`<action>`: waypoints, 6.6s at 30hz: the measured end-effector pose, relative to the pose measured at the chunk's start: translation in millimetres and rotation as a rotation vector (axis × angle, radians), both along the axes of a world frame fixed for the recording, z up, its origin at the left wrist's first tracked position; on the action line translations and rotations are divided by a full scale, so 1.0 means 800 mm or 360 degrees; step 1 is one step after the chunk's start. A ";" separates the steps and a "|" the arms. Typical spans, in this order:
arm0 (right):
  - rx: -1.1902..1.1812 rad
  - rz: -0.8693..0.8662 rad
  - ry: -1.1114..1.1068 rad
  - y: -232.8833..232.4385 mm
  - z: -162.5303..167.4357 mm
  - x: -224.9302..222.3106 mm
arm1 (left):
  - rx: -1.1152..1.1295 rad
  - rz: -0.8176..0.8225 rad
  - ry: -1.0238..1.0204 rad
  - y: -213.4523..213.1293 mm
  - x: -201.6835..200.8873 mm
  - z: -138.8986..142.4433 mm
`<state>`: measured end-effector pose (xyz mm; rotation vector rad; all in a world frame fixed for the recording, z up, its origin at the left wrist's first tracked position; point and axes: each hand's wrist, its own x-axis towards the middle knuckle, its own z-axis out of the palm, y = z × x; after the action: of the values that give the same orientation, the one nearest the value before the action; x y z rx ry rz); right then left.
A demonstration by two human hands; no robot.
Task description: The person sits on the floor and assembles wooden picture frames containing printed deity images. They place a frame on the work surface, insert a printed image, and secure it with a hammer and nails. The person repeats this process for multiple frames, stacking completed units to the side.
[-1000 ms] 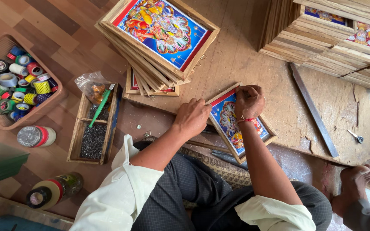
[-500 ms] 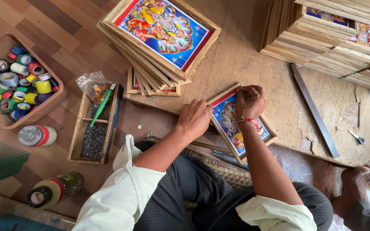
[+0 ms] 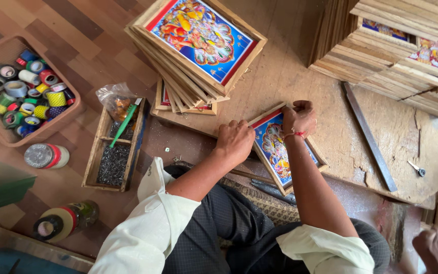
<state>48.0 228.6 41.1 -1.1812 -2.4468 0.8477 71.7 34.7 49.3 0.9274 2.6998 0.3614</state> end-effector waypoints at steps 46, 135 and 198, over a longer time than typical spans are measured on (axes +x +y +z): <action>0.0405 0.0584 0.0204 0.071 0.015 0.065 | 0.0683 0.0321 0.0040 -0.018 0.001 -0.005; 0.0818 0.1457 -0.0962 -0.038 0.083 0.226 | 0.1657 0.0148 0.0265 -0.019 0.028 0.044; 0.0012 0.0522 0.0673 -0.074 -0.006 0.000 | 0.0018 0.0275 -0.0257 -0.058 0.048 0.020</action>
<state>48.3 169.3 35.9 -0.5275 -2.3054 1.0510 109.7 -11.5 65.3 0.6389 2.6366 0.4659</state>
